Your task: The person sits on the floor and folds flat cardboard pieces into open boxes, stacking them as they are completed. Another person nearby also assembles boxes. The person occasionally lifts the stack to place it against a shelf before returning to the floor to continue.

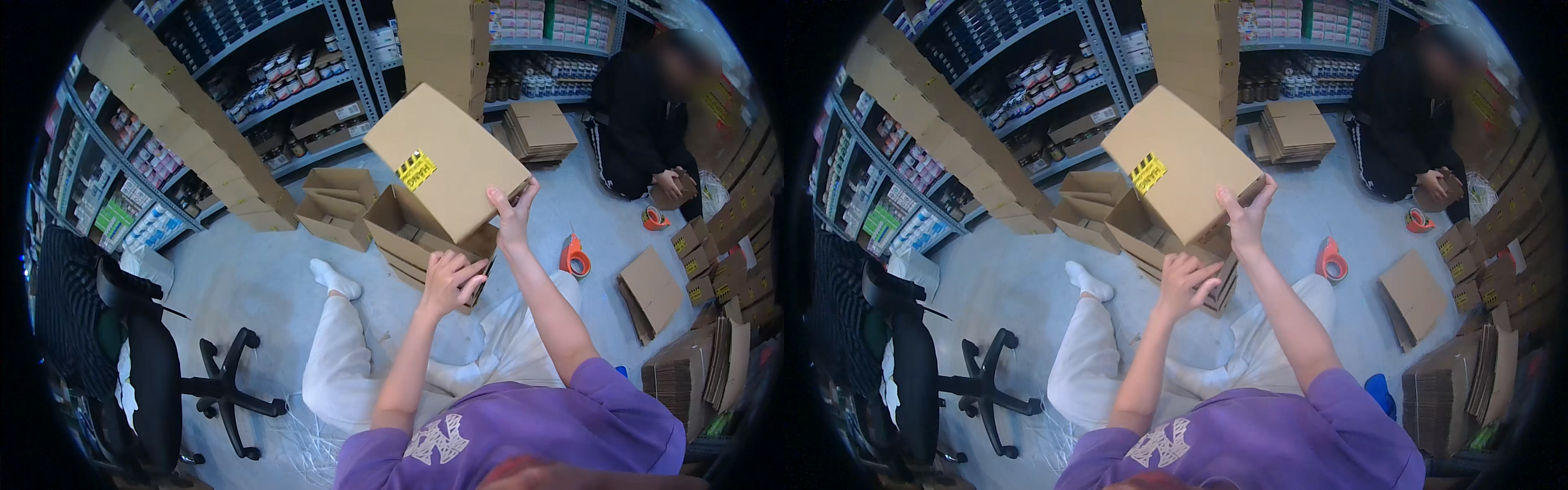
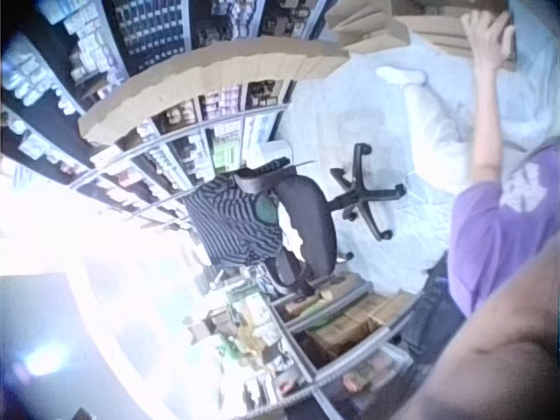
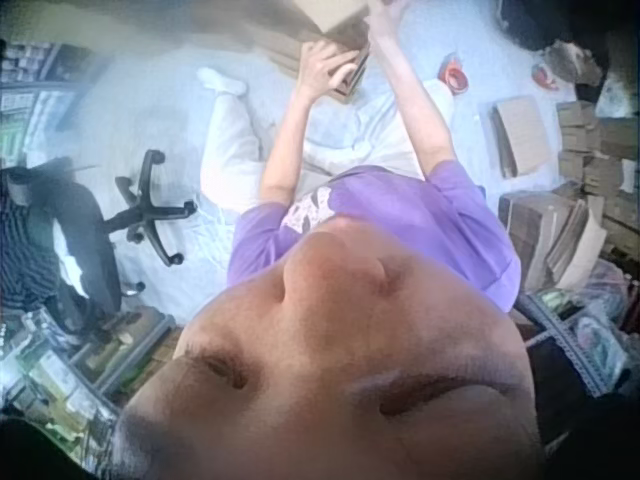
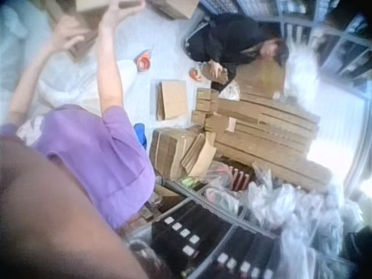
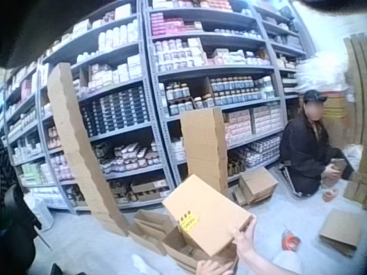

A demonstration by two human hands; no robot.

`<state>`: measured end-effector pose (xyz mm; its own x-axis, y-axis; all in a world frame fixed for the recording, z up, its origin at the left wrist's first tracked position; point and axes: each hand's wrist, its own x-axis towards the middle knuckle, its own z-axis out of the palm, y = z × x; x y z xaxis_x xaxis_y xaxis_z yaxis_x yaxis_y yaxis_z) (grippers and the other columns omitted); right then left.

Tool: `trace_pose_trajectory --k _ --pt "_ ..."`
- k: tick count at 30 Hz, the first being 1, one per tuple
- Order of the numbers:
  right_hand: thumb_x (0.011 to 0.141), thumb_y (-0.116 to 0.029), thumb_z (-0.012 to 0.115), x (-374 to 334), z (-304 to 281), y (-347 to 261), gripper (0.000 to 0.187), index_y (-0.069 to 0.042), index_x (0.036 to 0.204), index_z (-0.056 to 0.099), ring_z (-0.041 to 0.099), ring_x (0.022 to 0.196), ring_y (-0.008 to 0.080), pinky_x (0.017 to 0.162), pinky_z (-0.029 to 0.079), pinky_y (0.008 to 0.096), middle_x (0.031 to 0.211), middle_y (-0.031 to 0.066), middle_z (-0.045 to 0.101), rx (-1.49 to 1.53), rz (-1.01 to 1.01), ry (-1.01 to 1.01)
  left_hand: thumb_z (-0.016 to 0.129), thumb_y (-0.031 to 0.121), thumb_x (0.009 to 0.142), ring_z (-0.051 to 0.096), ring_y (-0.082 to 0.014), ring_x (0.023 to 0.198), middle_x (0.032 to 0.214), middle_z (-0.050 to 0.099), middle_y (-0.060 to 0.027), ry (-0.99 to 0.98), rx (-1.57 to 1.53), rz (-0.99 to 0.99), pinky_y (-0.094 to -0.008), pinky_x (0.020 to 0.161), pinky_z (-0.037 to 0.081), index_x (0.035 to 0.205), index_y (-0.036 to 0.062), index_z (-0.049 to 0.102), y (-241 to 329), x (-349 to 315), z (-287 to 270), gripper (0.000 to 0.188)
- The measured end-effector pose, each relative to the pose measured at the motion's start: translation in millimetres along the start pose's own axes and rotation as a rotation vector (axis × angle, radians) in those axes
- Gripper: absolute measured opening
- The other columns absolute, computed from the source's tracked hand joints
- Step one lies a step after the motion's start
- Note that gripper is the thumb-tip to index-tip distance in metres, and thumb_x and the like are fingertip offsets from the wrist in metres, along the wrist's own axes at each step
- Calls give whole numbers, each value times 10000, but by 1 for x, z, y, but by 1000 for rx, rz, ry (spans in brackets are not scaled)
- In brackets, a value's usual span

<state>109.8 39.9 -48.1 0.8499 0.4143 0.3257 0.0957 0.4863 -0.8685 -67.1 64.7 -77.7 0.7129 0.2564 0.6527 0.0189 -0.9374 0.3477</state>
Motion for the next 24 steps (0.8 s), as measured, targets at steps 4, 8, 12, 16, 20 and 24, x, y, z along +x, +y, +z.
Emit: trace_pose_trajectory --k 4,8,12,16,20,24 --pt "718 -197 780 -4 -8 -25 754 -107 1282 287 441 1158 225 927 439 401 1239 109 363 20 40 -358 787 325 712 539 -211 821 789 594 -2 159 -38 54 -386 800 390 988 150 748 -10 -11 6 329" --pt "636 -234 812 -1 -27 -21 828 -107 1283 310 453 1128 250 917 441 413 1230 121 347 -371 -252 -418 829 295 667 550 -188 779 804 598 12 329 -36 155 -373 786 426 921 145 739 -13 -14 16 309" --pt "595 -221 807 0 -29 -50 890 -124 1330 315 345 1216 324 1007 381 446 1239 152 296 -646 -480 -578 845 322 617 551 -173 738 768 572 28 375 -25 166 -347 722 423 868 148 743 -12 -19 21 321" --pt "592 -204 801 -3 -24 -78 901 -128 1339 303 271 1281 349 1046 355 455 1245 160 292 -698 -494 -650 889 307 560 562 -210 753 806 574 -9 478 -147 128 -343 689 440 754 109 616 -17 -17 21 388" --pt "593 -183 792 -7 -28 -91 906 -130 1348 293 250 1311 363 1063 344 471 1294 171 264 -769 -485 -683 915 294 526 570 -246 803 833 558 -54 413 -174 99 -354 671 469 710 90 495 -19 -20 18 503" --pt "590 -166 780 -8 -28 -99 912 -127 1355 285 280 1309 380 1069 337 485 1324 184 266 -789 -449 -686 907 307 539 556 -249 806 849 545 -60 371 -196 78 -355 683 464 742 74 542 -13 -11 14 478"
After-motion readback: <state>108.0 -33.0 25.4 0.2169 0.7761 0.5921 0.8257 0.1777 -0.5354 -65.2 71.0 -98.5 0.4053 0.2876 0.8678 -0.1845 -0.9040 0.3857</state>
